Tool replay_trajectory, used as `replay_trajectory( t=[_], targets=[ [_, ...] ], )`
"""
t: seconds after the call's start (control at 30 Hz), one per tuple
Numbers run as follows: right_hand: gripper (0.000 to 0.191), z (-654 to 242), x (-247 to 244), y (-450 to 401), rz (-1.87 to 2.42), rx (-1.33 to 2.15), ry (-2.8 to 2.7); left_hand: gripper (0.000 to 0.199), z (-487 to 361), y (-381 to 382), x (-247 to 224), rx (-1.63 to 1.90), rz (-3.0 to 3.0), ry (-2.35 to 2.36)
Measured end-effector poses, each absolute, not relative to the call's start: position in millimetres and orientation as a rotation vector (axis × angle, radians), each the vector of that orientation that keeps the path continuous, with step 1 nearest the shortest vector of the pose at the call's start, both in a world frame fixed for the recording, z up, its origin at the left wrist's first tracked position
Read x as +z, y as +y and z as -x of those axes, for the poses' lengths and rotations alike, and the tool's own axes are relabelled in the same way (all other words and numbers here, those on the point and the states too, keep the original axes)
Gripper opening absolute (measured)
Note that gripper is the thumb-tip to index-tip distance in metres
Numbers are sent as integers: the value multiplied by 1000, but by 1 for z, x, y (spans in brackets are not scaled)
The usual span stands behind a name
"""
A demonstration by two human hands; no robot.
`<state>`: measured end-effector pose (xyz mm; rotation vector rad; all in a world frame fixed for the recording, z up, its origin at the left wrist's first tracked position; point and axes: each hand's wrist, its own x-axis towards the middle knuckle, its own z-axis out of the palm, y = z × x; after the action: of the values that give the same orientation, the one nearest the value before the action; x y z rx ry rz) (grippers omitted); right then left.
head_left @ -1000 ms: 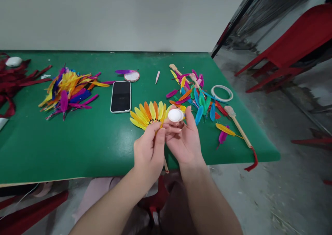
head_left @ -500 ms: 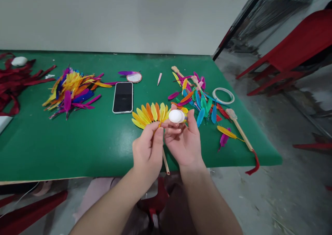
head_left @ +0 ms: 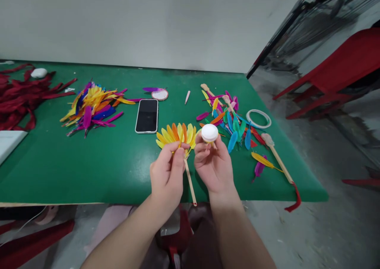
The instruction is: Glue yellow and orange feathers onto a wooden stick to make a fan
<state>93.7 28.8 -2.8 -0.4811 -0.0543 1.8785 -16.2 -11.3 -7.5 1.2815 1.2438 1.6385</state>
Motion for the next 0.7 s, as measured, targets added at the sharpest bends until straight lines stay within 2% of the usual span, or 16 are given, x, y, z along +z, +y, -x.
replay_trajectory(
  t=[0.17, 0.7],
  targets=[
    [23, -89, -2, 26, 448, 1884, -172, 18, 16, -18, -8, 1627, -1442, 1243],
    [27, -87, -3, 24, 426, 1895, -227, 15, 17, -17, 0, 1627, -1611, 1260]
  ],
)
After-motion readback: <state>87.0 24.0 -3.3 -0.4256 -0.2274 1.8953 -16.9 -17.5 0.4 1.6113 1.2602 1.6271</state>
